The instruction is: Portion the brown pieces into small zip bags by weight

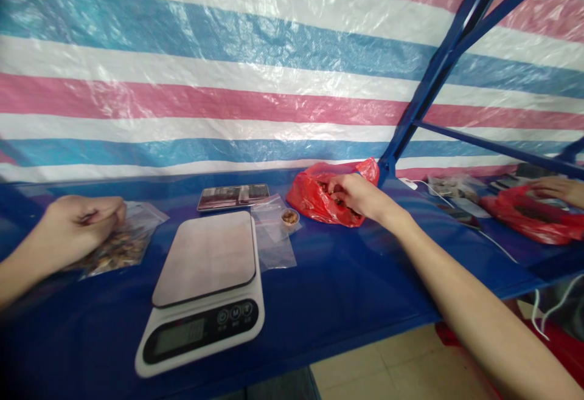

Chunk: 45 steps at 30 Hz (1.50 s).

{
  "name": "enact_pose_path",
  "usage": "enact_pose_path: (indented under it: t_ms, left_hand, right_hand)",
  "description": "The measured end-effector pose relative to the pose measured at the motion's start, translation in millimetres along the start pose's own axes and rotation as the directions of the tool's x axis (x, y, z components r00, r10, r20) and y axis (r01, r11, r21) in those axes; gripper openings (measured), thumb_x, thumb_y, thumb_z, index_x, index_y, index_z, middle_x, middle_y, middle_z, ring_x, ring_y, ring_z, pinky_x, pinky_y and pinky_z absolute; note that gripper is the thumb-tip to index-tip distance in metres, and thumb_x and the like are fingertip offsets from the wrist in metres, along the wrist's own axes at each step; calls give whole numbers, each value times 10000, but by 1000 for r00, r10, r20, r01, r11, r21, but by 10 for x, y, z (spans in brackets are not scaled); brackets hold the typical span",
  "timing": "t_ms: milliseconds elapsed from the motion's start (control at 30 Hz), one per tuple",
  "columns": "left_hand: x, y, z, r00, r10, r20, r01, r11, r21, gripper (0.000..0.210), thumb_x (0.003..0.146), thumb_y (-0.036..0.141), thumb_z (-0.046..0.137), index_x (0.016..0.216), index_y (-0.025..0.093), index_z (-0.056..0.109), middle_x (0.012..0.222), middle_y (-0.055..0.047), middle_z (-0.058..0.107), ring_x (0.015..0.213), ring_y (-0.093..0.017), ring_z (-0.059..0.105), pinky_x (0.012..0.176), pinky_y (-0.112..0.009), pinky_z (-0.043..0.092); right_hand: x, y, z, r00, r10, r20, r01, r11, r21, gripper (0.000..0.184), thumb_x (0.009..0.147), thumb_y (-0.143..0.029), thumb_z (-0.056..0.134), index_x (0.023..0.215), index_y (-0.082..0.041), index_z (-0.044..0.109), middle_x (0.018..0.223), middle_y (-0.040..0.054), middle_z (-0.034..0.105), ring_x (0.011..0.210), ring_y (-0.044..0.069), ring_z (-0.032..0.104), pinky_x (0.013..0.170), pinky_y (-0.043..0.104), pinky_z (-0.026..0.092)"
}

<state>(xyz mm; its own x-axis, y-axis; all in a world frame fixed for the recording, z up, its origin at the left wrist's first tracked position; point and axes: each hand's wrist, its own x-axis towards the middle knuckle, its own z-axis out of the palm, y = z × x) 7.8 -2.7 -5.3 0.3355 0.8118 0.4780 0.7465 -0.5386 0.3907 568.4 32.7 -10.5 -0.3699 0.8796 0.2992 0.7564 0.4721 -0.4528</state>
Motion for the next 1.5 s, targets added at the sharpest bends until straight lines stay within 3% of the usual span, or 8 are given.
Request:
enact_pose_path:
  t_ms: [133, 267, 633, 833, 900, 1033, 1167, 1500]
  left_hand:
    - [-12, -24, -5, 1000, -17, 7, 17, 1000, 20, 240, 773, 256, 425, 607, 269, 251, 545, 63, 247, 467, -96, 307, 480, -248, 246]
    - [-22, -47, -10, 1000, -21, 8, 21, 999, 30, 251, 775, 259, 429, 615, 271, 236, 549, 64, 235, 464, -94, 299, 483, -250, 240]
    - [-15, -54, 12, 1000, -12, 10, 12, 1000, 11, 244, 776, 252, 429, 603, 268, 258, 542, 63, 251, 463, -95, 302, 480, -248, 241]
    - [2, -31, 6, 1000, -14, 15, 14, 1000, -3, 253, 774, 268, 433, 583, 270, 268, 519, 63, 272, 446, -93, 312, 463, -244, 250]
    - [-1, -25, 5, 1000, -14, 20, 14, 1000, -8, 254, 773, 275, 431, 575, 269, 272, 510, 61, 278, 441, -92, 313, 456, -241, 250]
    - [-13, -31, 1, 1000, -18, 5, 18, 1000, 6, 253, 765, 278, 429, 588, 266, 249, 520, 58, 260, 446, -90, 302, 455, -235, 247]
    - [-8, -48, 3, 1000, 6, 8, -6, 1000, 5, 227, 747, 267, 423, 581, 256, 269, 515, 51, 291, 455, -91, 312, 452, -225, 256]
    - [-17, -117, 36, 999, -32, 26, 32, 999, 21, 247, 773, 278, 441, 592, 259, 275, 531, 49, 294, 462, -95, 332, 456, -218, 267]
  right_hand:
    - [-1, -101, -106, 990, 63, -127, -81, 986, -148, 130, 885, -285, 662, 816, -213, 746, 813, 102, 806, 721, 266, 739, 705, 383, 545]
    - [-13, -245, -159, 964, 33, -262, -85, 978, -188, 162, 919, -336, 655, 861, -221, 754, 888, 111, 829, 799, 289, 769, 784, 406, 562]
    - [-6, -322, -146, 965, 68, -252, -97, 990, -105, 311, 907, -524, 716, 795, -238, 768, 823, 108, 834, 740, 291, 774, 719, 415, 581]
    - [-51, -751, -60, 917, -7, -400, 8, 1000, 1, 313, 933, -530, 744, 894, -224, 795, 955, 111, 839, 867, 287, 769, 860, 428, 593]
    - [-72, -914, 23, 932, -65, -358, 87, 995, 47, 278, 950, -496, 760, 921, -224, 806, 982, 106, 838, 901, 274, 769, 898, 412, 594]
    - [-78, -1070, 221, 959, -240, -149, 256, 961, 101, 210, 990, -410, 751, 955, -212, 811, 965, 88, 833, 895, 243, 769, 871, 377, 590]
    - [-67, -1078, 334, 952, -306, -15, 305, 947, 100, 184, 1044, -337, 687, 1001, -207, 811, 981, 81, 808, 895, 212, 754, 845, 350, 576]
    - [-62, -1131, 368, 954, -295, -51, 299, 951, 81, 142, 1017, -323, 738, 1000, -195, 796, 966, 73, 798, 864, 205, 725, 816, 337, 548]
